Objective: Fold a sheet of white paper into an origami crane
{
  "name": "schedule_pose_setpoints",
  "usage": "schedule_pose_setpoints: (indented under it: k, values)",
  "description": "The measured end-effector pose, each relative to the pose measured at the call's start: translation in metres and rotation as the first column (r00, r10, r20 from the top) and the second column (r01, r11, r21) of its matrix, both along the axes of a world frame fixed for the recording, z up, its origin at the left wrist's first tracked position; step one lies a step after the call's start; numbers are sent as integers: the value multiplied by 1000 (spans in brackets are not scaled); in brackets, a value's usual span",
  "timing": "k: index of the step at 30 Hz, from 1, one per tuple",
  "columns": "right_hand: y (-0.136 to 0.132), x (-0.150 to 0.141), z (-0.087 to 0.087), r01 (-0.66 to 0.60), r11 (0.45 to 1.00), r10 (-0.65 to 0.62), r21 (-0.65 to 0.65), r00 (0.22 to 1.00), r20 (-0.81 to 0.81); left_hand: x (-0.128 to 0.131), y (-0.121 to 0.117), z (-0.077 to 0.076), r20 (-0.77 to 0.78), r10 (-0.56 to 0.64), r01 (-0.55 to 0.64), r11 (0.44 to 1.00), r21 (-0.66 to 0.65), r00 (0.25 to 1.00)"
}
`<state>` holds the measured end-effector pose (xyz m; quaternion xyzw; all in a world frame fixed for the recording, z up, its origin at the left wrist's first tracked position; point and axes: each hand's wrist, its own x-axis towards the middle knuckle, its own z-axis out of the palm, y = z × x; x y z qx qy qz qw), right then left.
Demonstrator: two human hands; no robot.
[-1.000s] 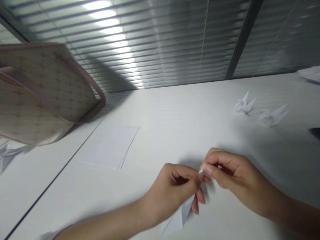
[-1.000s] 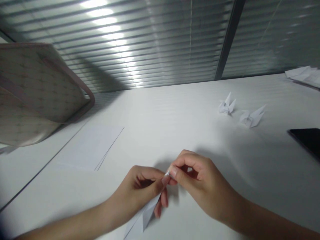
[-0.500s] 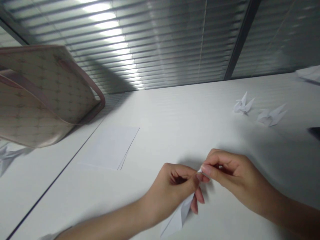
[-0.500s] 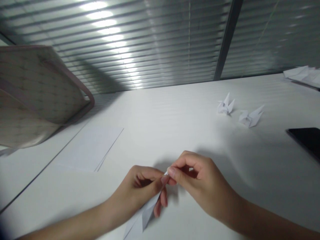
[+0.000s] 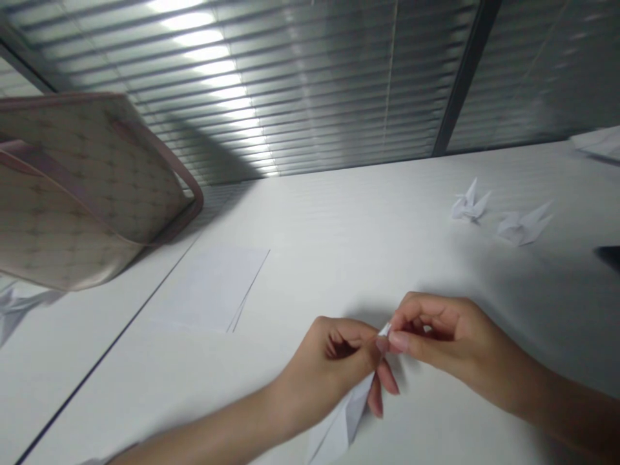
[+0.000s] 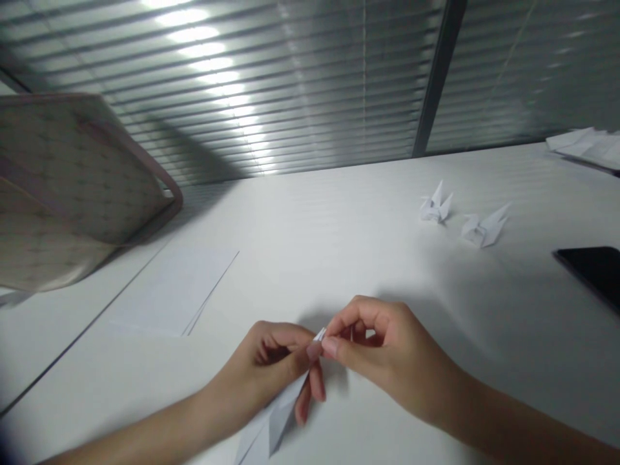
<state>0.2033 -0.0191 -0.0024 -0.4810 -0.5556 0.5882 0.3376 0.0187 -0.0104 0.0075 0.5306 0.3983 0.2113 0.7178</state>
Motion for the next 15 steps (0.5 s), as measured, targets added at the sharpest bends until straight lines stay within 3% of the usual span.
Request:
schedule_pose_setpoints:
  k: [7, 15]
  values:
    - [-3, -2, -4, 32, 999, -33, 31, 999, 6, 4, -5, 0, -53, 47, -43, 996, 84, 997]
    - [-4, -3, -6, 54, 992, -58, 114, 998, 34, 4, -7, 2, -131, 9, 14, 985, 172, 991]
